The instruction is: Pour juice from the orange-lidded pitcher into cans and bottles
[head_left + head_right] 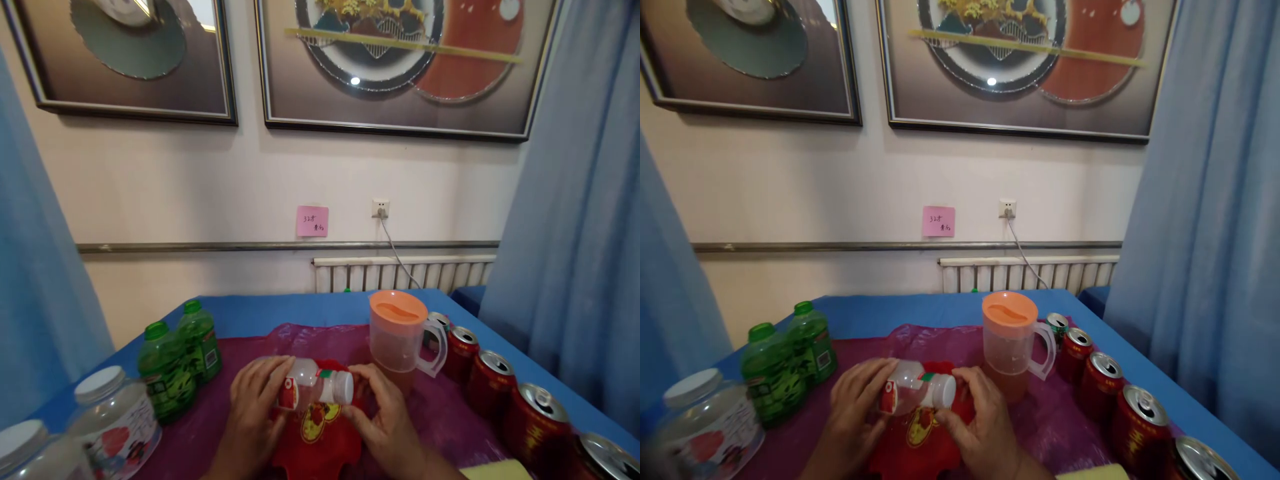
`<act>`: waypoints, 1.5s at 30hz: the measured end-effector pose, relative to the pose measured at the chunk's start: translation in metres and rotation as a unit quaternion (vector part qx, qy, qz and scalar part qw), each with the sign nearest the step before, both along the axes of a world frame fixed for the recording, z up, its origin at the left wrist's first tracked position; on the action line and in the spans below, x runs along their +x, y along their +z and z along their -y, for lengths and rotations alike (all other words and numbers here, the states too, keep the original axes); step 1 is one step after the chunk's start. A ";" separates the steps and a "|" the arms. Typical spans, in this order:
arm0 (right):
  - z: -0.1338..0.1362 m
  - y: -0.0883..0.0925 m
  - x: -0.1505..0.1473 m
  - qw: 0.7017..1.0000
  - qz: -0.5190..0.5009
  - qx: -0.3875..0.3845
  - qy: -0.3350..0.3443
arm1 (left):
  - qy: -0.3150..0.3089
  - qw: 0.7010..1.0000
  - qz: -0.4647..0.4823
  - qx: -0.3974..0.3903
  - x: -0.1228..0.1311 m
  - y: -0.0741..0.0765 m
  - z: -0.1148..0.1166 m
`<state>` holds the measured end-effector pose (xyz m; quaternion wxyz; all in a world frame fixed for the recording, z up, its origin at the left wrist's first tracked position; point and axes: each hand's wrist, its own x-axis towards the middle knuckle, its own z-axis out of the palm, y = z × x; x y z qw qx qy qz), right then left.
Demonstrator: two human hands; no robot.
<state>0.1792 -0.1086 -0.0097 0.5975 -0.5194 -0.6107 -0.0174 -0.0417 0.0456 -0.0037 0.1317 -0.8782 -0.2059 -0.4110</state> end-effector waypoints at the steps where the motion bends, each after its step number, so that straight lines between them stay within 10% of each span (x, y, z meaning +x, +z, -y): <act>1: 0.000 0.000 -0.001 1.000 0.004 -0.003 0.001 | -0.004 1.000 -0.006 0.007 0.001 0.001 0.002; 45: -0.001 0.000 -0.004 0.996 0.071 -0.044 -0.023 | -0.006 0.999 -0.014 -0.035 0.000 -0.008 -0.008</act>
